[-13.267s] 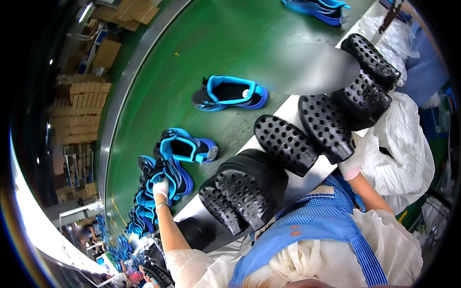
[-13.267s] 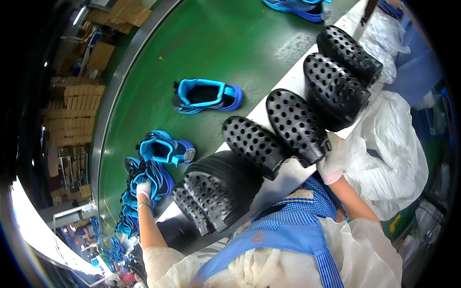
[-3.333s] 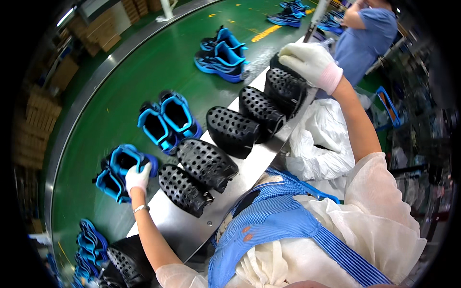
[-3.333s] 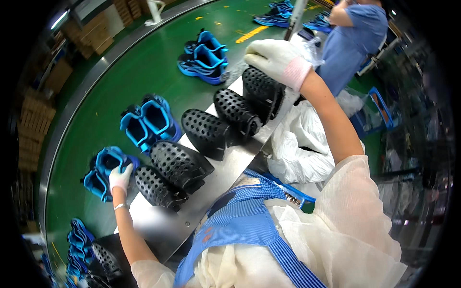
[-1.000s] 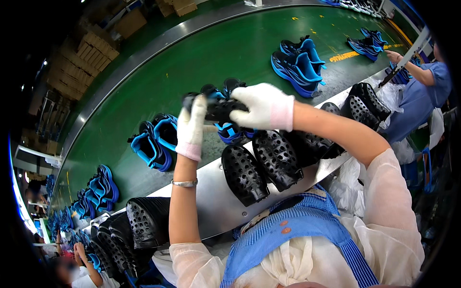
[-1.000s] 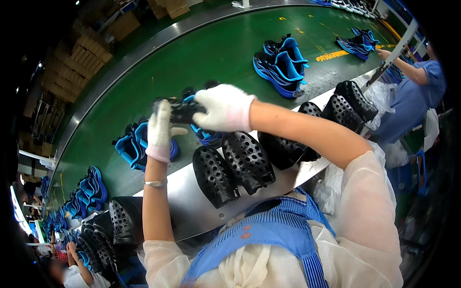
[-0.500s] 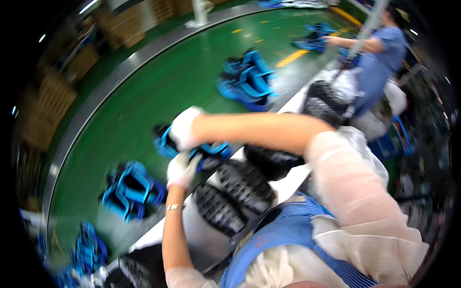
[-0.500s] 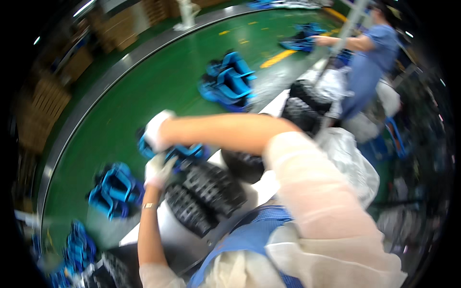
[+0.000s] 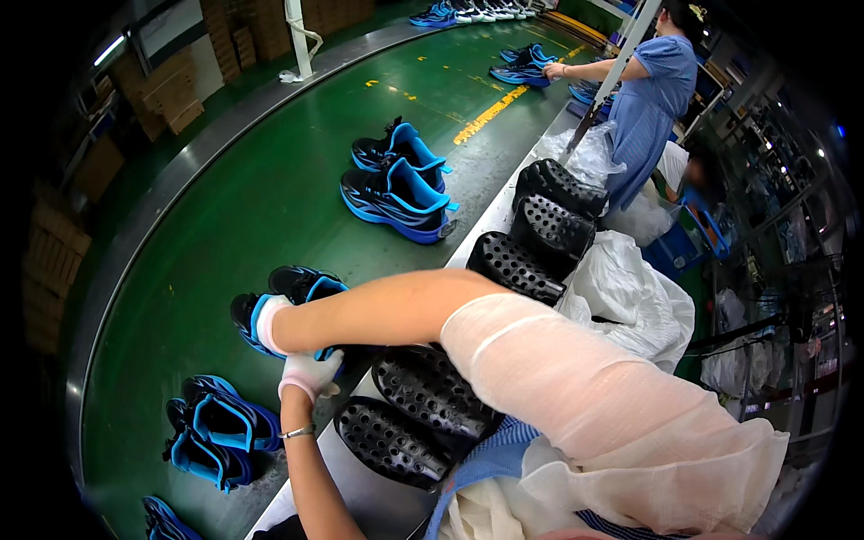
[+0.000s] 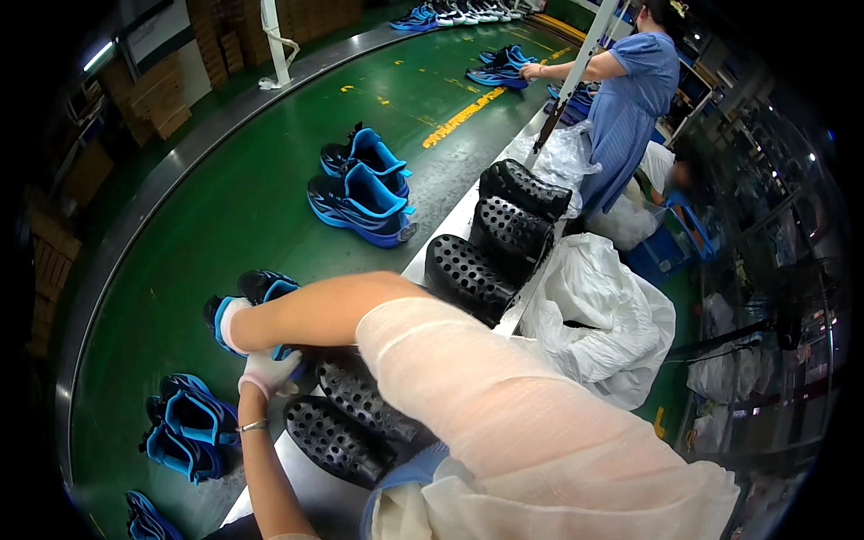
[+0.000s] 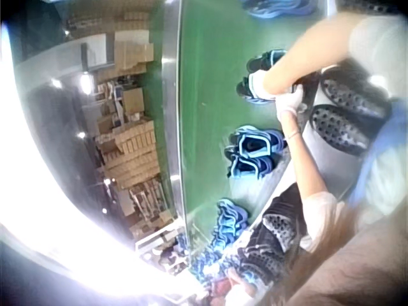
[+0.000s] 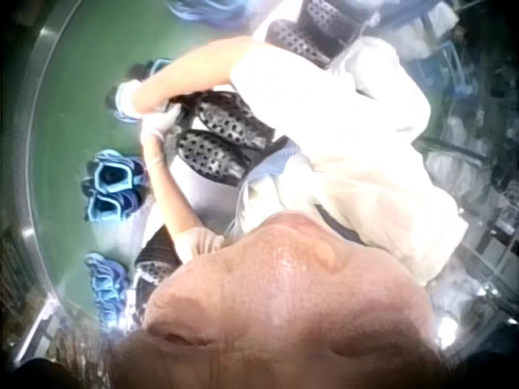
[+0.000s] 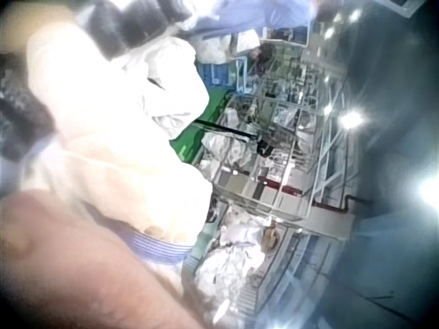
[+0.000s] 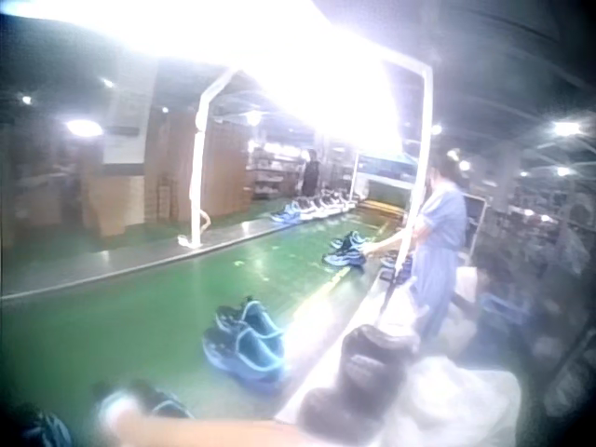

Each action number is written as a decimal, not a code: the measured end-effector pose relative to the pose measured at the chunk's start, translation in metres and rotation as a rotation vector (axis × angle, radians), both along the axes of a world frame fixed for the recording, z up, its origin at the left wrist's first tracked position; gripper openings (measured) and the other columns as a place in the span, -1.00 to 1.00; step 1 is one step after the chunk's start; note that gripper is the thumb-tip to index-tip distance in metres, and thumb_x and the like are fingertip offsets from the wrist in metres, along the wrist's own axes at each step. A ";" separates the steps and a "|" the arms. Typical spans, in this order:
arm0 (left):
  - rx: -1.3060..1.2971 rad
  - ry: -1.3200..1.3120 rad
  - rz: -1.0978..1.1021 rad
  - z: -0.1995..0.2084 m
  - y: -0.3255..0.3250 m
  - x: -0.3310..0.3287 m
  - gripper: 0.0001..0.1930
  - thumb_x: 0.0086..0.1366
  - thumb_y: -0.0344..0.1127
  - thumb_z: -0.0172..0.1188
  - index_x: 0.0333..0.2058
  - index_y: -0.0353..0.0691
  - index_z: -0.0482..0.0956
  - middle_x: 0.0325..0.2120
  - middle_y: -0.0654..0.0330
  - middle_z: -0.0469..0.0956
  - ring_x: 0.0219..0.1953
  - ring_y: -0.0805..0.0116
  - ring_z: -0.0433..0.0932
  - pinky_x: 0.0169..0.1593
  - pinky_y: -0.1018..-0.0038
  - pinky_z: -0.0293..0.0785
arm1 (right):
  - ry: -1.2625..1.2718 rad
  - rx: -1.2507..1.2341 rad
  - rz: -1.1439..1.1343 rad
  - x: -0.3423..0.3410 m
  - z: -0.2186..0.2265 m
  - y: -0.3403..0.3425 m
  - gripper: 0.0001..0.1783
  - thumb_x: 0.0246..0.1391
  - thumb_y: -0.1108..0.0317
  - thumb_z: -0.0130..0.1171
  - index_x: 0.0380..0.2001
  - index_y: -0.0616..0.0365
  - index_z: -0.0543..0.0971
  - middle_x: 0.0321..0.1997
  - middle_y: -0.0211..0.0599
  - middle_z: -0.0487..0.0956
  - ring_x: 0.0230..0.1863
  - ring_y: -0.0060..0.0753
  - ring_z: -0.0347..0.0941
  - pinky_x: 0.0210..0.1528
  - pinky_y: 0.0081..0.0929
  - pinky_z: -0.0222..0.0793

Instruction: The person takes a black shoe from a workstation and fits it into a blue shoe upper, then places the assembled shoe onto a conveyor belt.

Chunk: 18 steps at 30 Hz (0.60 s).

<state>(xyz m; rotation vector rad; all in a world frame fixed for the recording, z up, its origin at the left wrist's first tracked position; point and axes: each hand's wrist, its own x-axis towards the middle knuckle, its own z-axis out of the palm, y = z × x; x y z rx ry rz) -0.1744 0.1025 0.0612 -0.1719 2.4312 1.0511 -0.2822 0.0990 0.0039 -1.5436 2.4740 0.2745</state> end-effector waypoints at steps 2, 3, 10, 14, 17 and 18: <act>0.000 0.000 -0.035 0.001 -0.001 0.000 -0.51 0.15 -0.16 0.16 0.01 -0.32 0.40 -0.38 0.03 0.60 -0.69 0.26 0.59 -0.58 0.46 0.53 | 0.129 -0.118 0.032 0.004 -0.001 0.010 -0.40 0.01 0.26 0.13 0.19 -0.07 0.37 0.32 -0.32 0.30 0.21 -0.35 0.36 0.06 -0.29 0.40; 0.002 0.003 -0.024 0.000 -0.005 0.001 -0.51 0.15 -0.16 0.16 0.01 -0.32 0.40 -0.38 0.03 0.60 -0.69 0.26 0.59 -0.58 0.46 0.53 | 0.132 -0.117 0.043 0.009 0.010 0.011 -0.40 0.01 0.26 0.13 0.19 -0.07 0.37 0.32 -0.32 0.30 0.21 -0.35 0.36 0.06 -0.29 0.40; -0.058 0.059 -0.074 -0.010 -0.006 -0.002 -0.59 0.13 -0.16 0.14 -0.13 -0.35 0.50 -0.46 -0.06 0.60 -0.65 0.17 0.60 -0.44 0.39 0.57 | 0.066 -0.015 0.049 0.002 0.036 0.008 -0.63 -0.09 0.25 0.22 -0.12 -0.13 0.65 -0.03 -0.41 0.59 -0.03 -0.27 0.53 -0.16 -0.26 0.51; -0.052 -0.007 -0.112 -0.022 -0.013 0.003 -0.62 0.11 -0.08 0.12 -0.19 -0.22 0.54 -0.39 -0.07 0.60 -0.45 0.03 0.61 -0.26 0.33 0.55 | 0.029 0.127 0.119 0.008 0.052 0.002 -0.65 -0.13 0.26 0.27 -0.17 -0.12 0.66 -0.11 -0.44 0.63 -0.11 -0.28 0.56 -0.23 -0.30 0.52; -0.044 -0.058 0.004 -0.013 -0.002 0.000 -0.61 0.11 -0.06 0.12 -0.18 -0.22 0.54 -0.39 -0.05 0.61 -0.42 0.01 0.61 -0.25 0.33 0.55 | -0.004 0.138 0.109 0.006 0.051 0.002 -0.66 -0.14 0.26 0.28 -0.18 -0.13 0.67 -0.15 -0.46 0.64 -0.11 -0.32 0.56 -0.25 -0.30 0.52; -0.050 -0.057 0.013 -0.012 0.000 0.000 -0.61 0.11 -0.06 0.12 -0.18 -0.22 0.54 -0.39 -0.05 0.61 -0.42 0.01 0.61 -0.25 0.33 0.55 | 0.024 0.108 0.140 0.004 0.043 0.001 -0.66 -0.15 0.28 0.27 -0.19 -0.13 0.67 -0.17 -0.46 0.64 -0.11 -0.33 0.56 -0.24 -0.29 0.52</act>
